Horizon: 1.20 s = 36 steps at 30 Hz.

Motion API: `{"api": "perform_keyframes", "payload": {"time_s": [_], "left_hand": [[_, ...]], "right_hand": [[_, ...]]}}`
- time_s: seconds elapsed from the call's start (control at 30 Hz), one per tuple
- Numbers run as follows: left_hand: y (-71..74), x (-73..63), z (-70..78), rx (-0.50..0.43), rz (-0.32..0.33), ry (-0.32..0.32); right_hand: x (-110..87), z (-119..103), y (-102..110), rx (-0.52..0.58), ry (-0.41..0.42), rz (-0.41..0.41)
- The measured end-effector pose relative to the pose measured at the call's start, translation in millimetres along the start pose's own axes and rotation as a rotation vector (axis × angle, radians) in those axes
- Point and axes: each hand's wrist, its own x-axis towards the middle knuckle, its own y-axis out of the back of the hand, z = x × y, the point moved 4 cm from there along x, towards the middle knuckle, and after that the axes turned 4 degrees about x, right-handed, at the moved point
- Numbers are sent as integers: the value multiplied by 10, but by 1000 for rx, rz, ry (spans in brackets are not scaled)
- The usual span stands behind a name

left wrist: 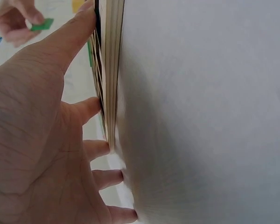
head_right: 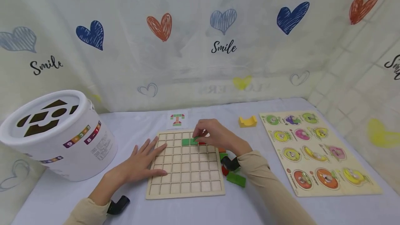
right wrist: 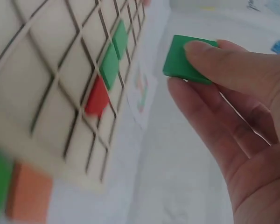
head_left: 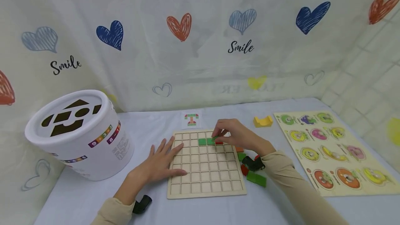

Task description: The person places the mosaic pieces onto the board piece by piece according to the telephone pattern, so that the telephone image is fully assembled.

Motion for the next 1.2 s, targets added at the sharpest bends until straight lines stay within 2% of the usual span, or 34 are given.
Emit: {"api": "perform_keyframes", "payload": {"time_s": [0.1,0.27,0.5,0.63,0.8,1.2], "left_hand": [[-18,14,-7,3,-1,1],[-19,19,0,6,2,-1],[-14,16,14,6,-1,-1],[-1,6,16,6,0,2],[-3,-9,15,-1,9,-3],[-1,-9,8,-10,12,-7]], "right_hand": [[142,57,-154,61,19,1],[288,136,-348,110,-16,13],[386,114,-478,-5,31,46],[428,96,-528,-68,9,54],[470,93,-578,-74,-40,50],[491,86,-629,-81,-68,17]]}}
